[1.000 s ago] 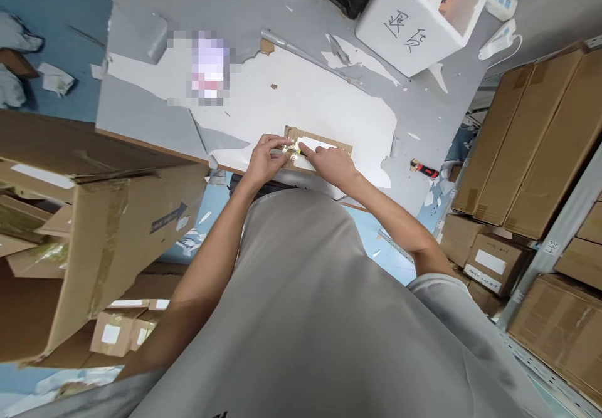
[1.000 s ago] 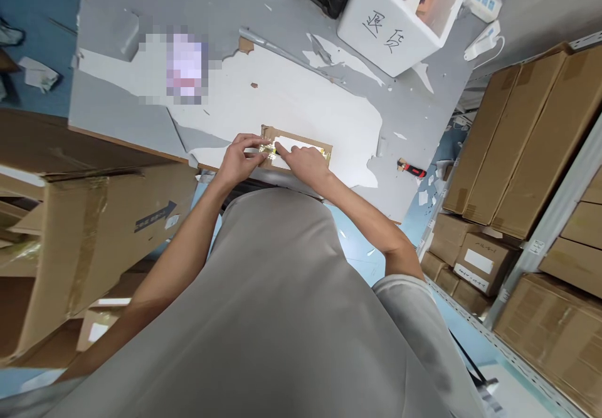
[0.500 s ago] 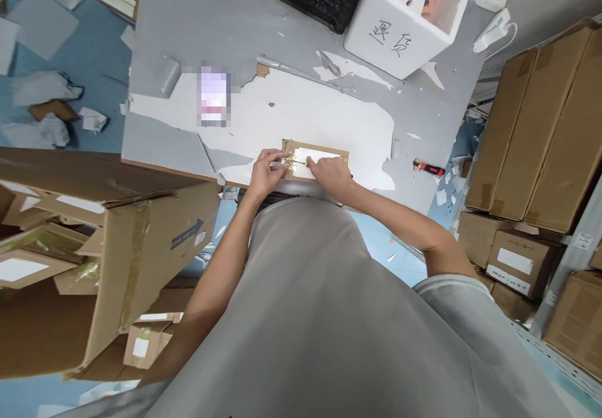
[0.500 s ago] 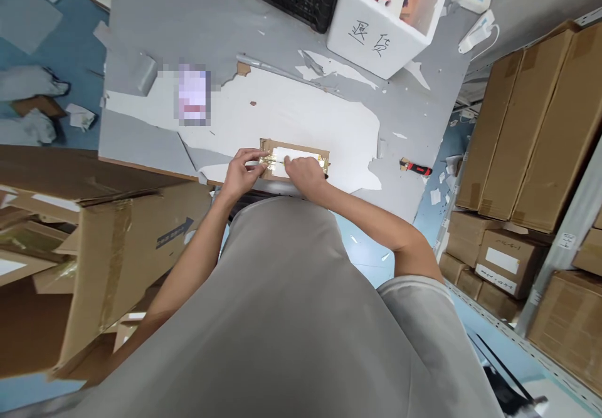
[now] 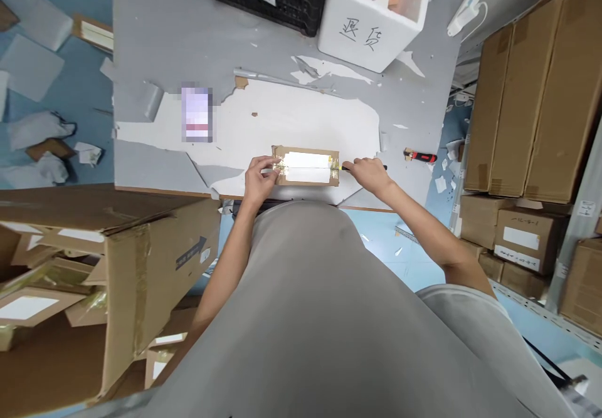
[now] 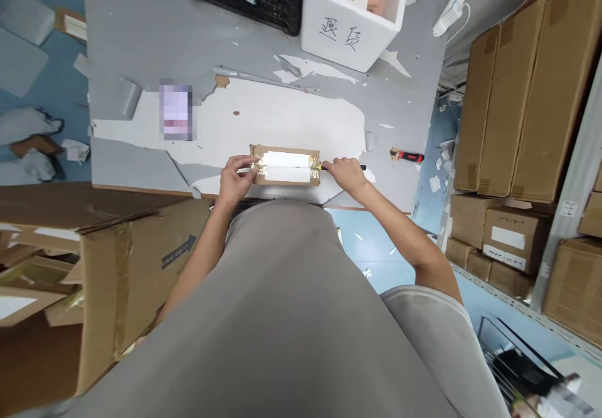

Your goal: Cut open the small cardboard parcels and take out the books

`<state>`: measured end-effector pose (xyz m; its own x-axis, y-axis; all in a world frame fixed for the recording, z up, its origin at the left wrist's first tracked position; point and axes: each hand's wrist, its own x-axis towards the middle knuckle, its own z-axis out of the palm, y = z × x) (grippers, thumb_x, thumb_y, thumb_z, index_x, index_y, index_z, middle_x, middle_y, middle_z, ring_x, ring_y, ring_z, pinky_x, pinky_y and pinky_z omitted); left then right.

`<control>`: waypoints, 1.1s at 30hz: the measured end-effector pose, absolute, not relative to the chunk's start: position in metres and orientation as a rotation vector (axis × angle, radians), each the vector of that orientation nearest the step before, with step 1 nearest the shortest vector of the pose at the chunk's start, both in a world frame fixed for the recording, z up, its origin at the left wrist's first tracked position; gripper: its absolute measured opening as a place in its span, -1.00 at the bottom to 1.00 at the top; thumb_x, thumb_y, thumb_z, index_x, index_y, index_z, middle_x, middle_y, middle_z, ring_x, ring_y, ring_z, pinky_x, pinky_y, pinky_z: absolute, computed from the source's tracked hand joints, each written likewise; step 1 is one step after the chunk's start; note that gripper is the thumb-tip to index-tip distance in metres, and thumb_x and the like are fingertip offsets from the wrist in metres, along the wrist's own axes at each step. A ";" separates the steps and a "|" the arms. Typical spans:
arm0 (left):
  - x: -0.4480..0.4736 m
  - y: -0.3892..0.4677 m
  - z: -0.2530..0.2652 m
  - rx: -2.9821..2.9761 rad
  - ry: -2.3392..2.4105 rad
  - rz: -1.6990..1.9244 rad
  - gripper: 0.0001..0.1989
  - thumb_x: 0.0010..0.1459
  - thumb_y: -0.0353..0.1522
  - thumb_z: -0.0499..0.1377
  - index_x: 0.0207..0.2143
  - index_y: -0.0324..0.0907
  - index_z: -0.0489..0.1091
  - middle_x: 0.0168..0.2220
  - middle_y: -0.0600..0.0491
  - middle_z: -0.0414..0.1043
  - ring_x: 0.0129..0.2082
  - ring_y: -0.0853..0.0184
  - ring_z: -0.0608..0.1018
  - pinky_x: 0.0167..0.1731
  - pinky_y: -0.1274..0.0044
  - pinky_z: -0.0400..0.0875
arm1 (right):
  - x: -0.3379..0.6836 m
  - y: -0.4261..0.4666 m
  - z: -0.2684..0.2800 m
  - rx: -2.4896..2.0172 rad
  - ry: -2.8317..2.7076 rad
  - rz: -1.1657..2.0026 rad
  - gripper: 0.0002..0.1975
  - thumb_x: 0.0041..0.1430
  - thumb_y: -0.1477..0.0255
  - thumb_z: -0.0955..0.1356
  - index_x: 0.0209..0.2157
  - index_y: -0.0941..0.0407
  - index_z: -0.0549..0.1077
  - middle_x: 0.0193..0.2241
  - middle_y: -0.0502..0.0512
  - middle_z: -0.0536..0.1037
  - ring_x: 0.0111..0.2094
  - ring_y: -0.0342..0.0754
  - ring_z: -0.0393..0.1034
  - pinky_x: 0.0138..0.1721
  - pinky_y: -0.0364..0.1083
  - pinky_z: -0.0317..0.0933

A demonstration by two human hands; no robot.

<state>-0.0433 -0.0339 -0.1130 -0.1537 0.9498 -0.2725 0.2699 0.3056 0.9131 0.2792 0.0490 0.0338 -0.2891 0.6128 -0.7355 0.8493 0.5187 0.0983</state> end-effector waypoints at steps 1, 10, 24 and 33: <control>-0.044 -0.034 -0.113 1.134 1.635 0.903 -0.62 0.26 -0.20 0.32 0.07 -0.10 0.71 0.21 -0.15 0.57 0.08 0.13 0.68 0.02 0.32 0.72 | 0.284 0.048 0.030 1.196 2.027 -0.415 -0.52 0.75 0.41 0.15 0.48 0.01 0.46 0.15 0.39 0.71 0.12 0.22 0.64 -0.06 0.02 0.21; -0.051 -0.034 -0.109 1.160 1.677 0.901 -0.61 0.26 -0.09 0.34 0.03 -0.08 0.70 0.21 -0.17 0.60 0.08 0.08 0.70 0.00 0.29 0.73 | 0.302 0.017 0.033 1.371 1.943 -0.376 -0.48 0.69 0.55 0.13 0.38 0.10 0.56 0.13 0.44 0.70 0.17 0.22 0.59 0.00 0.04 0.22; -0.061 -0.035 -0.107 1.196 1.696 0.875 -0.59 0.31 -0.08 0.33 0.06 -0.10 0.67 0.21 -0.16 0.60 0.08 0.12 0.71 0.09 0.29 0.72 | 0.284 0.007 0.053 1.421 2.041 -0.462 -0.50 0.75 0.32 0.11 0.40 0.08 0.54 0.07 0.38 0.72 0.03 0.23 0.66 -0.12 0.02 0.23; -0.042 -0.034 -0.104 1.215 1.701 0.884 -0.66 0.34 -0.16 0.34 0.07 -0.08 0.68 0.19 -0.14 0.56 0.06 0.12 0.69 -0.01 0.34 0.73 | 0.267 0.014 0.060 1.326 2.006 -0.473 -0.46 0.62 0.58 0.14 0.43 0.16 0.50 0.13 0.49 0.70 0.13 0.25 0.65 -0.01 0.04 0.29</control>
